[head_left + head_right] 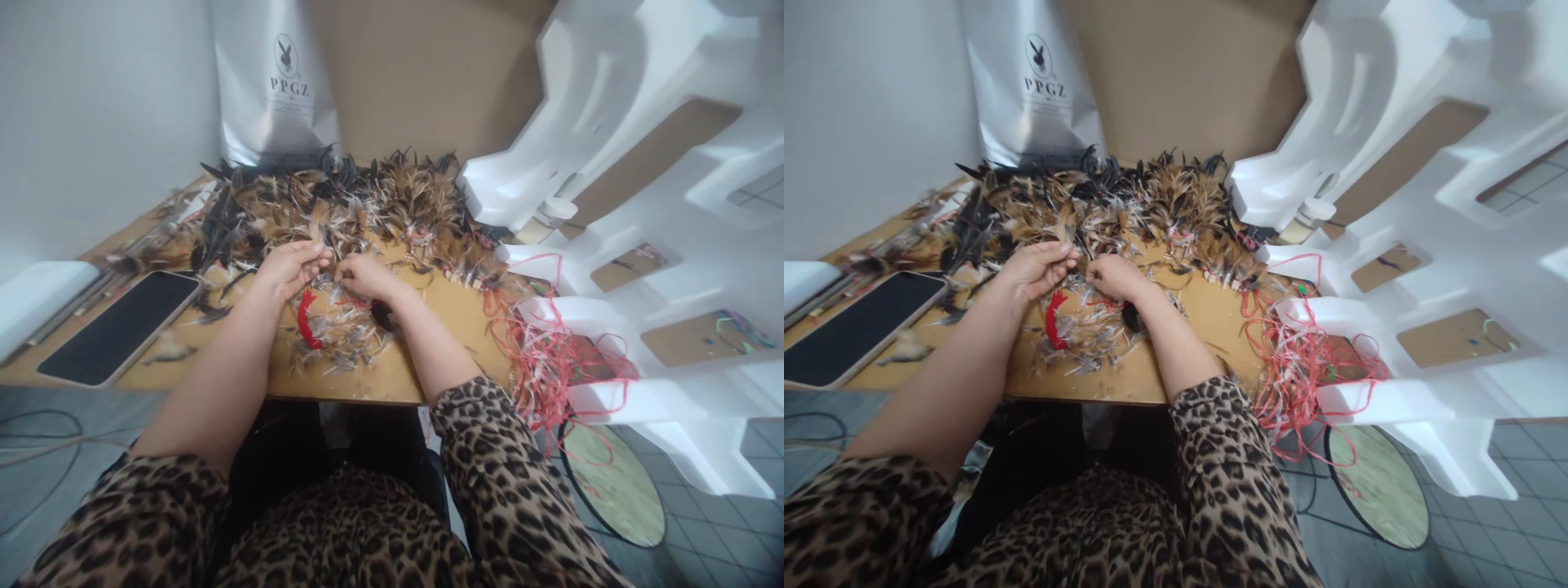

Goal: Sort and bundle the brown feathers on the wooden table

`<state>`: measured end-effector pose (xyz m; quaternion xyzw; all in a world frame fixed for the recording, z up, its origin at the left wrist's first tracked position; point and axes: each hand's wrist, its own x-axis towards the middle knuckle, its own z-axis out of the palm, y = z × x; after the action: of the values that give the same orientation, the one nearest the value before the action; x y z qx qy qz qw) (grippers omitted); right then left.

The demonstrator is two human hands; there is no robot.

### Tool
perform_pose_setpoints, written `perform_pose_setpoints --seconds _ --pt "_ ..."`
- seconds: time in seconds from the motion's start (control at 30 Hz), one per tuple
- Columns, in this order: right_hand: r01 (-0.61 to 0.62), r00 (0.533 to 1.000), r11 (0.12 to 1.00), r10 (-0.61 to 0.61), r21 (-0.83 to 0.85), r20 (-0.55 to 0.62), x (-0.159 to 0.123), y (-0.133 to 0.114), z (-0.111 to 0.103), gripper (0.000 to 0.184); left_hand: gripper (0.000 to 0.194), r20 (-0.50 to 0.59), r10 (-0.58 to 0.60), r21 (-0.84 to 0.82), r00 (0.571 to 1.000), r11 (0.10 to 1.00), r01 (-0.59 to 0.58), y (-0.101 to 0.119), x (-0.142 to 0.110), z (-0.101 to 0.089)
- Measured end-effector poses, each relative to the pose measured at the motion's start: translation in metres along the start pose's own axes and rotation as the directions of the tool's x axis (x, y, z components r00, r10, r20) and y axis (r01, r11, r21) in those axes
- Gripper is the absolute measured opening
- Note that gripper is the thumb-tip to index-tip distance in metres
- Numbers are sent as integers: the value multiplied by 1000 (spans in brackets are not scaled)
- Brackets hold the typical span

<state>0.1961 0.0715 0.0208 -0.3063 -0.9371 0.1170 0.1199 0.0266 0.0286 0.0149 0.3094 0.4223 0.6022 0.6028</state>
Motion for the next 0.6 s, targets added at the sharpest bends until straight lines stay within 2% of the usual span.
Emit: perform_pose_setpoints --seconds 0.1,0.17,0.3,0.37,0.43,0.5,0.6 --pt "10 991 998 -1 64 -135 -1 6 -6 21 3 -11 -15 -10 1000 1000 15 1 0 0" --pt "9 986 995 7 99 -165 -2 9 -9 21 4 -17 -23 -13 1000 1000 23 2 0 1" --pt "41 999 996 -41 82 1 -1 7 -1 28 4 -6 -25 -9 1000 1000 25 2 -1 2" --pt "21 996 999 -24 36 82 1 5 4 29 2 2 -20 -8 1000 1000 20 1 -1 2" --pt "4 995 1000 -5 11 99 2 4 6 24 2 11 -17 -14 1000 1000 17 1 -1 1" --pt "4 999 1000 -4 15 52 1 5 4 20 3 14 -20 -20 1000 1000 20 1 -1 1" --pt "11 996 999 -7 44 -90 -1 8 -4 19 3 9 -22 -23 1000 999 23 1 0 0"
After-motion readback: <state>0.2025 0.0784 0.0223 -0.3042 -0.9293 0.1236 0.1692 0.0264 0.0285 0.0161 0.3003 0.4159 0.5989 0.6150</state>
